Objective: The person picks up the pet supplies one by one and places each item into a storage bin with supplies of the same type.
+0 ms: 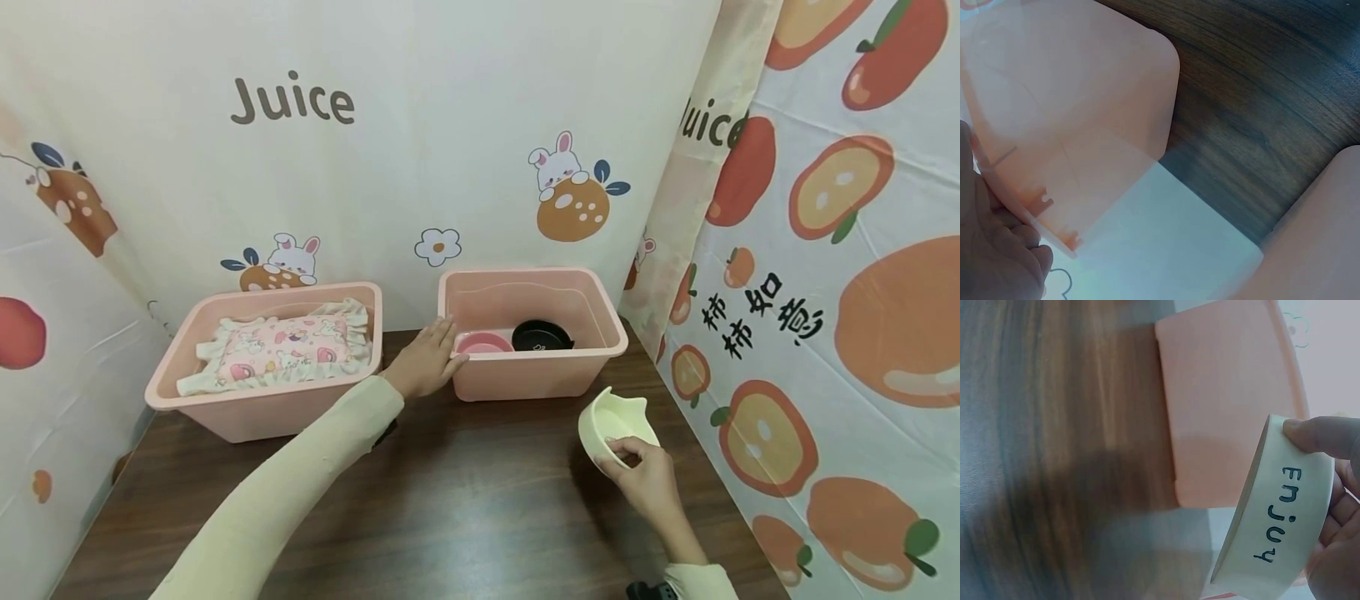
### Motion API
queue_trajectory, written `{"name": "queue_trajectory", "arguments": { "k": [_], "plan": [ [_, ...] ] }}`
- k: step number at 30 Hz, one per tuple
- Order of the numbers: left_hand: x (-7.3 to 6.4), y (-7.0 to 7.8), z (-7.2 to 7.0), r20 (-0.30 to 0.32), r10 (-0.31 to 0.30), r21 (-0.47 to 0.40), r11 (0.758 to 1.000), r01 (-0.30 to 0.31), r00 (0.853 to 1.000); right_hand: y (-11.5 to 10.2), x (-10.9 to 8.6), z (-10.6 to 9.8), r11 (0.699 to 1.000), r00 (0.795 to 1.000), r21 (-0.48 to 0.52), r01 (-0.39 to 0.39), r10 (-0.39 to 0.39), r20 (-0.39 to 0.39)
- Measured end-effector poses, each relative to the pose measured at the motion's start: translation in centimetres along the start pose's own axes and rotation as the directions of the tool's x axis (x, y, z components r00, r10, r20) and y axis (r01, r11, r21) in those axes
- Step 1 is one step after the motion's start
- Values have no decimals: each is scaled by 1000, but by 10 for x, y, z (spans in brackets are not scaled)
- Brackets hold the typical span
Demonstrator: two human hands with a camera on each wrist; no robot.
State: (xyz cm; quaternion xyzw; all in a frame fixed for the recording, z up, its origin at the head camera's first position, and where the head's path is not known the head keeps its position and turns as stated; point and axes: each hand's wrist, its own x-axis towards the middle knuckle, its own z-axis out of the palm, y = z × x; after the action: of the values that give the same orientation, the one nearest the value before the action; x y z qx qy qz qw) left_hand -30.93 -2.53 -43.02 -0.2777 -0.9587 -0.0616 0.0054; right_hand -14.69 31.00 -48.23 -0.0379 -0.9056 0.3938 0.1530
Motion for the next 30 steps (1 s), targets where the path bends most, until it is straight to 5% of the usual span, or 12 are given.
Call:
{"name": "queue_trajectory", "arguments": {
  "k": [18, 30],
  "plan": [
    [1, -1, 1, -2, -5, 22, 1000, 5, 1000, -45, 7, -27, 990, 990, 39, 135, -134, -42],
    [2, 0, 2, 7, -15, 28, 1000, 14, 1000, -72, 32, -39, 964, 963, 21, 264, -262, -57]
  ]
}}
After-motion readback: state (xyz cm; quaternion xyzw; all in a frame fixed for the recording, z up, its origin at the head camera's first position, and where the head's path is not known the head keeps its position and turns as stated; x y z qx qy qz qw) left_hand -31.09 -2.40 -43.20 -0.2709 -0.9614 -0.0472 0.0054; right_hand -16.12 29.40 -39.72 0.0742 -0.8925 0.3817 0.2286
